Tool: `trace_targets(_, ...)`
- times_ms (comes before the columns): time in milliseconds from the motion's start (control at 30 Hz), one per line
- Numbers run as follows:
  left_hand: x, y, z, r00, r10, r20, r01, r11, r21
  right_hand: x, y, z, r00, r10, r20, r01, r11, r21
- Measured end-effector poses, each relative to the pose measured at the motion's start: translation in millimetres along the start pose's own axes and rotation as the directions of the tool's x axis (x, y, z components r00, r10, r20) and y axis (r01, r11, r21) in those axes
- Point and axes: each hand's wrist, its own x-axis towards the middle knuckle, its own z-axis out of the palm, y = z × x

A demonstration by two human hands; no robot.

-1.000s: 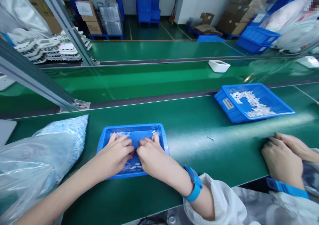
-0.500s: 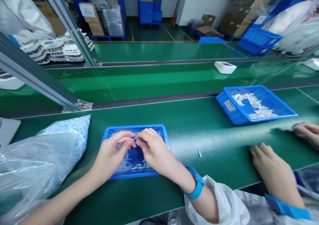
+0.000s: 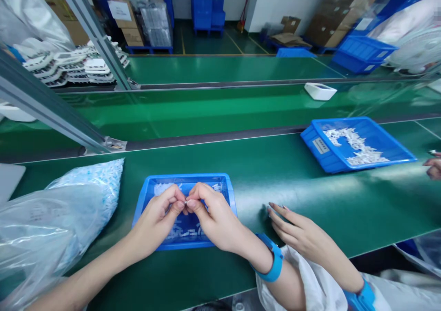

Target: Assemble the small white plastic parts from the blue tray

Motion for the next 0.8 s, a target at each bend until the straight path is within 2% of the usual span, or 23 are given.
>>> trace_targets(167,1.0,2.2,0.7,1.0,-0.004,-0.013,0.004,1.0,-0.025,-0.6,-1.8,0.1,1.0,-0.012,0.024,0.012,1.0,-0.012)
trace_targets(267,-0.1,1.8,2.1,0.999,0.013,-0.036,-0.011,0.999,0.039,-3.1,0.7,2.8,0.997,-0.073,0.028,0.076,0.986,-0.146)
trace_targets(433,-3.4,-2.3,5.8,0.994,0.067,-0.083,-0.052,0.984,0.173,-6.3,3.2,8.6,0.98,-0.184,0.071,0.197,0.881,-0.43)
trace_targets(600,-3.4,-4.0,6.5,0.996,0.065,-0.068,-0.049,0.976,0.211,-6.8,0.9,9.3,0.968,-0.193,0.161,0.251,0.781,-0.572)
trace_targets(700,-2.5,-4.0,6.5,0.995,0.067,-0.073,-0.052,0.98,0.19,-7.8,2.6,8.5,0.96,-0.212,0.184,0.28,0.75,-0.599)
trace_targets(800,-1.6,-3.2,7.1,0.993,0.058,-0.105,-0.048,0.995,0.092,-7.6,5.8,7.3,0.955,-0.265,0.131,0.295,0.82,-0.491)
